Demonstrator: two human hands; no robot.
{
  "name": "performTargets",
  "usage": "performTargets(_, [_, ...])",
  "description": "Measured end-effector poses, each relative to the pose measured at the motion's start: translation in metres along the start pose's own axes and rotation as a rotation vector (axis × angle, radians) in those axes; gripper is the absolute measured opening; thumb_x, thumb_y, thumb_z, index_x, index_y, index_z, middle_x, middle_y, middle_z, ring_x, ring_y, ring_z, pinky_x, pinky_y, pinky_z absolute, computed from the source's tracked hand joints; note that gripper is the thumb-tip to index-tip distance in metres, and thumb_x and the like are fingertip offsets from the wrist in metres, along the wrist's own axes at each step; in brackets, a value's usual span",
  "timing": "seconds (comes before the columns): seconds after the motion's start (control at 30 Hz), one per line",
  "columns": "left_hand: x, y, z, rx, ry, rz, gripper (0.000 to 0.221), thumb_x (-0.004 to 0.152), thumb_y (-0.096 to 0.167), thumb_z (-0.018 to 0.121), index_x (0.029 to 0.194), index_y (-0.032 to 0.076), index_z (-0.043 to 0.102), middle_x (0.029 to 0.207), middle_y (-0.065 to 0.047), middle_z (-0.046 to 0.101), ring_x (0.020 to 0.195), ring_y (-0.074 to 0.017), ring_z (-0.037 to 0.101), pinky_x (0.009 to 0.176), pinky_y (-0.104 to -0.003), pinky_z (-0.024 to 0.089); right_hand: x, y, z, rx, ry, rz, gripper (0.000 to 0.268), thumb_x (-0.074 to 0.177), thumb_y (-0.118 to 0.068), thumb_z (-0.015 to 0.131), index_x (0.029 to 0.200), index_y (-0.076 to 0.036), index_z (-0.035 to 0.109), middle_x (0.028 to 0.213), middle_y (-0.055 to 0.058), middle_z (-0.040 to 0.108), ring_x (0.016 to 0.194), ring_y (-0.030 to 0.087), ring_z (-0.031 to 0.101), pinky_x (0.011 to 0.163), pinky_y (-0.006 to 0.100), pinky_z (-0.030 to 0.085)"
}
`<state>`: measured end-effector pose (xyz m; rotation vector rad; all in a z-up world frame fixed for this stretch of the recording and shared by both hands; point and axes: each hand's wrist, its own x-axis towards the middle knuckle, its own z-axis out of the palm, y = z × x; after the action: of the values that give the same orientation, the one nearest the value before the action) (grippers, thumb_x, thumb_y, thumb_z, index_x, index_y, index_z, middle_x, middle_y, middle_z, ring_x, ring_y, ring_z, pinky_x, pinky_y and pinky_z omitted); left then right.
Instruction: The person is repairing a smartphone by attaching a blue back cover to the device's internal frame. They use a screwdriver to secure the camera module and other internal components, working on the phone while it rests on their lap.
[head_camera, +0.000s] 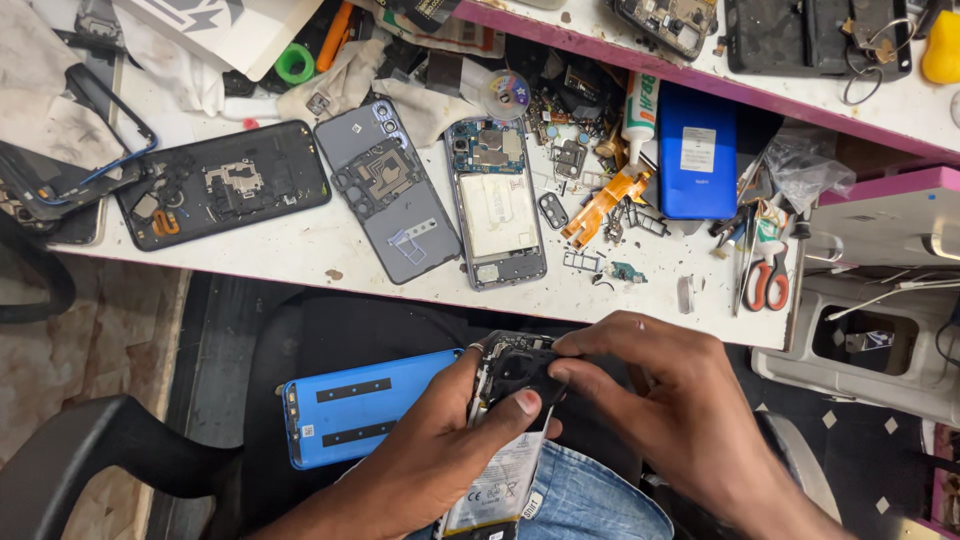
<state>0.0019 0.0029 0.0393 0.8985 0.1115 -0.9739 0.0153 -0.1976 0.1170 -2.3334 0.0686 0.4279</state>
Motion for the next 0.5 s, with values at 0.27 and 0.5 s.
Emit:
performTargets(0.27, [-0.002,0.006,0.001,0.067,0.048,-0.06,0.039,0.1,0.028,0.057,0.126,-0.001,0.057,0.105,-0.011,0.073,0.094,-0.0129,0.075,0.075,-0.026,0.062,-0.016,-0.006,0.015,-0.3,0.254,-0.228,0.03,0.076,-0.023,0.087,0.102,-0.012,0.076,0.092,0.003,0.077,0.065,0.015,0.075,0.051,0.029,0.059])
performTargets(0.5, [-0.002,0.016,0.004,-0.11,0.032,-0.081,0.039,0.097,0.025,0.06,0.127,-0.001,0.057,0.106,-0.011,0.071,0.092,-0.0185,0.076,0.075,-0.029,0.063,-0.003,0.009,0.01,-0.203,0.192,-0.157,0.045,0.074,-0.03,0.089,0.112,-0.01,0.075,0.086,0.001,0.07,0.048,0.009,0.058,0.042,0.026,0.046])
